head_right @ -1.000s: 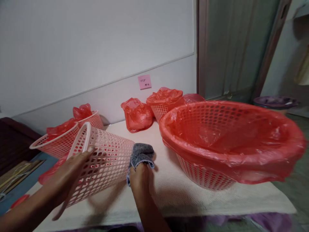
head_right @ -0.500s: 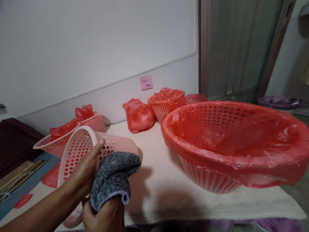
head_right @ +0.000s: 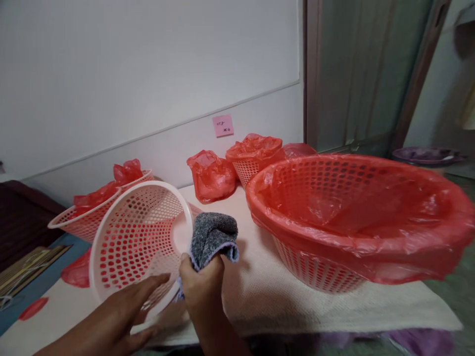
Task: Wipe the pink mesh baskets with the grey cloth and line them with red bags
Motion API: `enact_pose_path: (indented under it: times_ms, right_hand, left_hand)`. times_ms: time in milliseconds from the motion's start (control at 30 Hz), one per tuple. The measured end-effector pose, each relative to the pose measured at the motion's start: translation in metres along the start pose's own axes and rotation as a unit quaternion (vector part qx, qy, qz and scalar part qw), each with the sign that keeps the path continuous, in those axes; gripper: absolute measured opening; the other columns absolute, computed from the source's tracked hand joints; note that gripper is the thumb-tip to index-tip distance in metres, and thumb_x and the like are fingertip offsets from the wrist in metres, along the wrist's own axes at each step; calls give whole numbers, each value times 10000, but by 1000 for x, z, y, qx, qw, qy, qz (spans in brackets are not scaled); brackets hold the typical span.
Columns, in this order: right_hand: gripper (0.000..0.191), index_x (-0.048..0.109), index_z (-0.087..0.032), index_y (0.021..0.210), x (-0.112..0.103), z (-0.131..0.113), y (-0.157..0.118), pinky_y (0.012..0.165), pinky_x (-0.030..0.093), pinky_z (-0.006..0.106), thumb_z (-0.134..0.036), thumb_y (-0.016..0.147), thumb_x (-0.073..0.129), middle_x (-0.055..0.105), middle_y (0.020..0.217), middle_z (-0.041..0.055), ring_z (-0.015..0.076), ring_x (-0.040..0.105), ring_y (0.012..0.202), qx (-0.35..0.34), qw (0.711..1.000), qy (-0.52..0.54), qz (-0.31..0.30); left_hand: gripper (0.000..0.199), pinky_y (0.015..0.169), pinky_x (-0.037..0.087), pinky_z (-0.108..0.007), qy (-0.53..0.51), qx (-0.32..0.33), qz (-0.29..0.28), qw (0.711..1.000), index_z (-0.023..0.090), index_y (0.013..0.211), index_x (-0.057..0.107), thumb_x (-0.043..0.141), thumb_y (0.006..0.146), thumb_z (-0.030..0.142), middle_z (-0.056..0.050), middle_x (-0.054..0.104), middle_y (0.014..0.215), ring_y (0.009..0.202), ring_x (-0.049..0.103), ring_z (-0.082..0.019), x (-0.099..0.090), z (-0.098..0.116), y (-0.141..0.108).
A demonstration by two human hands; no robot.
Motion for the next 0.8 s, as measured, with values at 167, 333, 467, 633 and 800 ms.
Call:
enact_pose_path:
  times_ms: [167,333,467,633,800]
  right_hand:
    - [462,587,-86,1133,2,-9,1,891,506,367,-279,717,635,682,1086,153,240,658,965,-52,995,65,-47]
    - [304,658,-175,1062,7,-15,-7,956,453,392,-162,782,540,666,1106,102,231,601,1056,-212,966,-59,-133]
    - [287,701,-168,943,3,11,11,954,429,443,-114,722,525,680,1019,125,262,580,1019,-236,943,-211,-101]
    - [333,674,-80,1017,-6,37,28,859,486,448,-143,760,471,687,993,195,289,621,945,-167,932,-320,-38]
    - [439,697,-261,1059,31,27,-29,948,472,409,-158,649,581,714,1030,58,278,624,1042,-243,929,-232,-156]
  left_hand:
    - [399,869,526,-361,140,64,59,986,283,1180,614,460,840,141,-80,703,1146,1001,673,-252,6,-23,-12]
    - [398,766,522,-250,22,106,131,986,376,1218,572,490,876,190,-26,736,1026,879,696,-194,-16,-1,-18]
    - [234,818,514,-249,-162,-44,218,961,347,1056,683,604,837,327,-15,735,1021,920,681,-213,-42,5,-14]
    - [325,709,537,-272,-339,-143,277,887,242,991,694,686,746,455,-40,735,890,794,683,-218,-60,6,-3]
    - [385,717,536,-272,-403,-226,268,846,217,1017,646,716,717,447,-38,746,898,869,687,-233,-71,15,13]
Point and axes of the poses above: each hand's wrist, its own y-axis towards the middle knuckle, its own x-axis out of the palm, z = x × y, the point moved 4 cm from there along y, towards the middle knuckle
